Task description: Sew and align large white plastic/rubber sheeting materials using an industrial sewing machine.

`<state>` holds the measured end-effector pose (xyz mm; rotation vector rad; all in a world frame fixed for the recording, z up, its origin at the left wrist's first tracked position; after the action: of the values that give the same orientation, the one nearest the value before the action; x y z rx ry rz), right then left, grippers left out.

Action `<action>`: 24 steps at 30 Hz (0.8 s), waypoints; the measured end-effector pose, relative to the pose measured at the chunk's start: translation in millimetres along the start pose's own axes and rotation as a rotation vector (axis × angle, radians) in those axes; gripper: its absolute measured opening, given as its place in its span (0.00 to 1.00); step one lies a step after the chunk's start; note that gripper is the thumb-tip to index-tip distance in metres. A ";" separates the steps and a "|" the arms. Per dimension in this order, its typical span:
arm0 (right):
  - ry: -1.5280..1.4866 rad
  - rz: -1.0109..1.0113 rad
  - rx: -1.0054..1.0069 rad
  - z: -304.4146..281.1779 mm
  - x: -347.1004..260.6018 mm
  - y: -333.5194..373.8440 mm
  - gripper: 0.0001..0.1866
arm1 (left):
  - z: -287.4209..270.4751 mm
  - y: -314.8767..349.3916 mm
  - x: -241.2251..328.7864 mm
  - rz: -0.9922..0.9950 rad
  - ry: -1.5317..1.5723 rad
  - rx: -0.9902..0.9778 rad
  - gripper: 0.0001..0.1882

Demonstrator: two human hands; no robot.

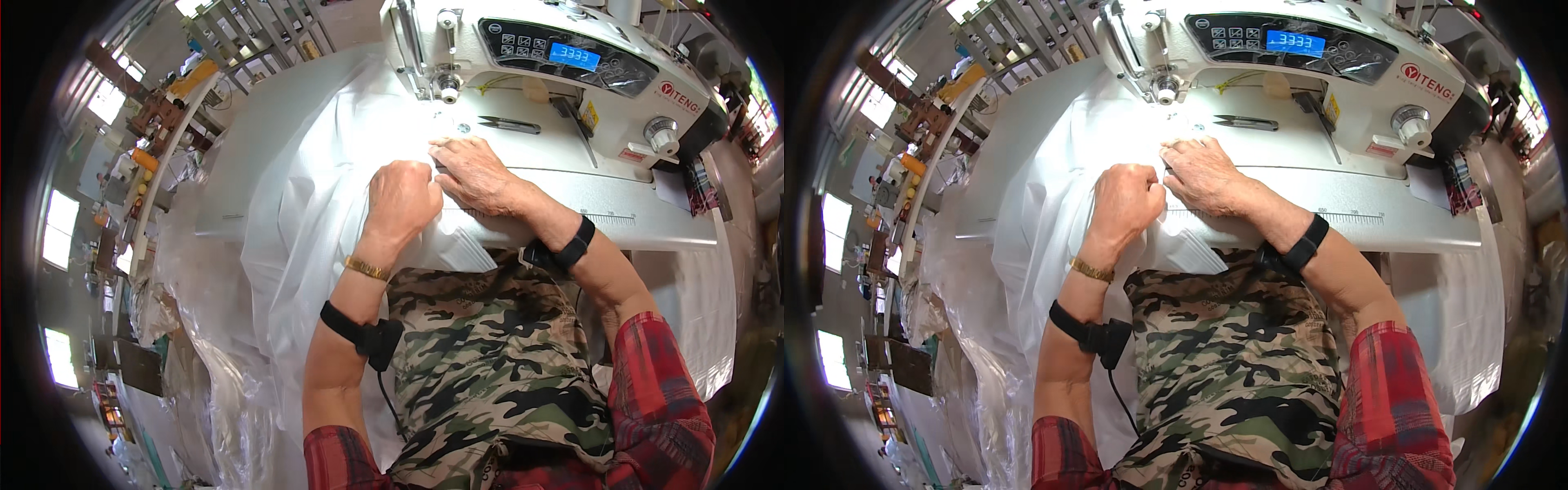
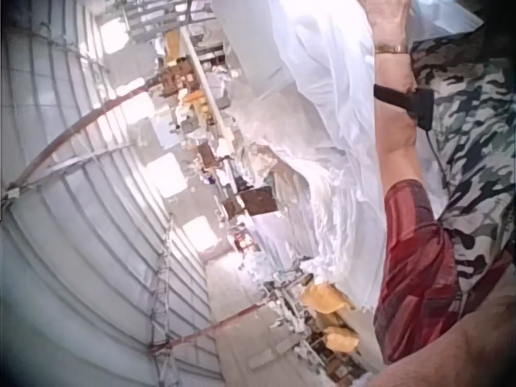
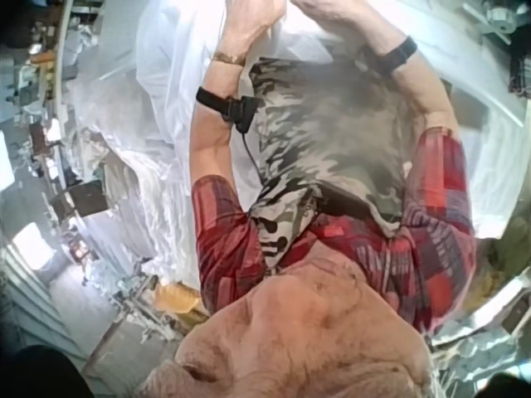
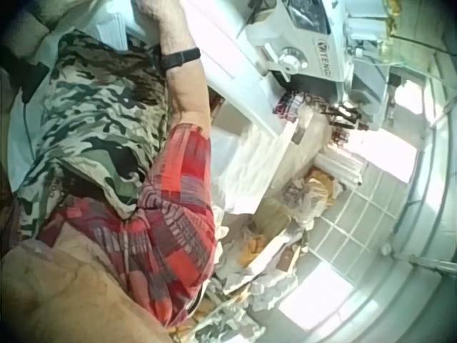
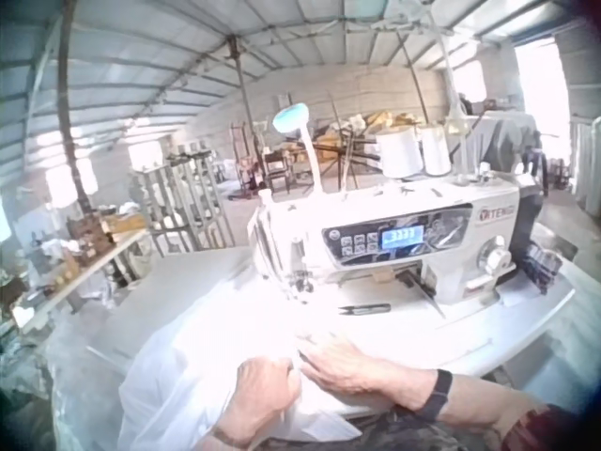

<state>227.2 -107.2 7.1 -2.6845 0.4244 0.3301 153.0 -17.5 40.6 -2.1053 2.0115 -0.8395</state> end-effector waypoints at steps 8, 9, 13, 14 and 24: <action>-0.040 0.082 -0.006 6.3 13.0 -7.7 0.18 | 11.1 -22.7 0.4 -0.106 0.138 0.067 0.11; -0.048 0.063 0.012 6.6 12.5 -7.3 0.19 | 9.9 -18.1 2.4 -0.106 0.134 0.073 0.11; -0.041 0.044 0.080 2.6 5.5 2.9 0.22 | 2.5 24.7 13.8 -0.173 0.228 0.062 0.13; -0.142 0.032 0.106 -2.0 0.4 9.6 0.24 | -2.5 41.1 17.1 -0.197 0.316 0.110 0.16; -1.277 0.547 0.229 30.5 -61.6 158.2 0.31 | 11.5 301.6 7.1 -0.441 -0.165 0.287 0.42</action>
<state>111.5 -217.5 -57.6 -1.5912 0.6651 1.8154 -110.0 -62.3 -100.7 -2.3804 1.2759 -0.9088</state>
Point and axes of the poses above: each hand's wrist, its own y-axis away from the middle knuckle, its own z-axis out of the palm, x = y × z, the point moved 6 cm from there along -y, towards the middle knuckle
